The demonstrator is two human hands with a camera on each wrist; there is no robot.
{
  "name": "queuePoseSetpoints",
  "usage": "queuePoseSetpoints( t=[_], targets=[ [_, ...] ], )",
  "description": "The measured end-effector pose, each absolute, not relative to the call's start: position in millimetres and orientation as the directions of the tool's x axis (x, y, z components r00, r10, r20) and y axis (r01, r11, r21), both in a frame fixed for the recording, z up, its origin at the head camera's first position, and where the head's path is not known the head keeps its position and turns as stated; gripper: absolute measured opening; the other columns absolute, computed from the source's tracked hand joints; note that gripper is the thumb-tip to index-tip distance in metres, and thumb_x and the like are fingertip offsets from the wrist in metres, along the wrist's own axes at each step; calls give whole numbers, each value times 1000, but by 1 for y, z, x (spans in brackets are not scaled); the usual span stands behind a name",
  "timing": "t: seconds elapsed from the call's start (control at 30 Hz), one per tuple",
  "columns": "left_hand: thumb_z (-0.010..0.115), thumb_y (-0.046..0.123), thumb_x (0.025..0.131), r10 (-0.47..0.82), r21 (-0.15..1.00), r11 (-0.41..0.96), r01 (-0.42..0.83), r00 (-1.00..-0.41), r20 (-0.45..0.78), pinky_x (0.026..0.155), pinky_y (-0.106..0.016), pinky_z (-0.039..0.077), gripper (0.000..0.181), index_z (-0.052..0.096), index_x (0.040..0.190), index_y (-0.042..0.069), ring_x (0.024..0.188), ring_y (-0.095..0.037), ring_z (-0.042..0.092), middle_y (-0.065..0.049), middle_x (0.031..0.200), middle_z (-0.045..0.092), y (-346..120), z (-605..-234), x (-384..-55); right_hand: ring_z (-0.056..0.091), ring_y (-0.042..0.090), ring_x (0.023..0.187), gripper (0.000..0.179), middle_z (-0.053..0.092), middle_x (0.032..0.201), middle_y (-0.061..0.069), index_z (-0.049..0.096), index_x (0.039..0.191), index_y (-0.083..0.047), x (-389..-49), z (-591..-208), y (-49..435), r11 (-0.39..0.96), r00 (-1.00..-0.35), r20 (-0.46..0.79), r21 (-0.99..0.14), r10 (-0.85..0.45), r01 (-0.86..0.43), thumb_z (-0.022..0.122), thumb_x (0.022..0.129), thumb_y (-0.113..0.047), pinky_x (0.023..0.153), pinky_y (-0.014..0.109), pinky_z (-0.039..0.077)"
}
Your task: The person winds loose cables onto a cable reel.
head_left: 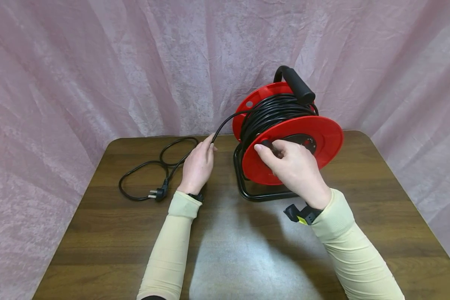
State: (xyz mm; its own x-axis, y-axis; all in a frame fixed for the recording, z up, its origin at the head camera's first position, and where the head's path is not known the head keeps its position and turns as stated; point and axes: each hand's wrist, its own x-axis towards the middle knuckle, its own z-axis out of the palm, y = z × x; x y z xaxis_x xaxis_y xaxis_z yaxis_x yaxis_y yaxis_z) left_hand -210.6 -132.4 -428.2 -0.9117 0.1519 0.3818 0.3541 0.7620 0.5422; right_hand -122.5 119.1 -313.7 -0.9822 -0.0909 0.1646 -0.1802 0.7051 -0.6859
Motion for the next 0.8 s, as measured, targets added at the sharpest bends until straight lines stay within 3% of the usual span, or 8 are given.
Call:
queuePoseSetpoints(
  t=[0.23, 0.53, 0.8],
  targets=[
    [38, 23, 113, 160, 540, 757, 368, -906, 393, 84, -45, 52, 44, 46, 155, 11, 104, -28, 64, -3, 115, 70, -132, -428, -212, 52, 20, 61, 58, 53, 61, 2, 53, 71, -16, -124, -307, 124, 741, -975, 216, -646, -54, -184, 49, 98, -67, 57, 38, 37],
    [39, 27, 113, 152, 552, 743, 379, -898, 412, 82, -43, 51, 41, 52, 150, 15, 101, -27, 63, -3, 111, 70, -132, -428, -210, 58, 20, 61, 57, 59, 62, 1, 55, 74, -15, -127, -300, 136, 729, -975, 218, -661, -39, -177, 49, 98, -66, 58, 40, 40],
    [38, 32, 113, 145, 560, 743, 366, -905, 400, 85, -43, 49, 37, 66, 118, 8, 98, -27, 60, -6, 101, 65, -132, -427, -212, 55, 21, 59, 56, 57, 62, 3, 54, 74, -14, -129, -298, 148, 736, -968, 250, -652, -18, -182, 50, 99, -63, 55, 38, 38]
  ],
)
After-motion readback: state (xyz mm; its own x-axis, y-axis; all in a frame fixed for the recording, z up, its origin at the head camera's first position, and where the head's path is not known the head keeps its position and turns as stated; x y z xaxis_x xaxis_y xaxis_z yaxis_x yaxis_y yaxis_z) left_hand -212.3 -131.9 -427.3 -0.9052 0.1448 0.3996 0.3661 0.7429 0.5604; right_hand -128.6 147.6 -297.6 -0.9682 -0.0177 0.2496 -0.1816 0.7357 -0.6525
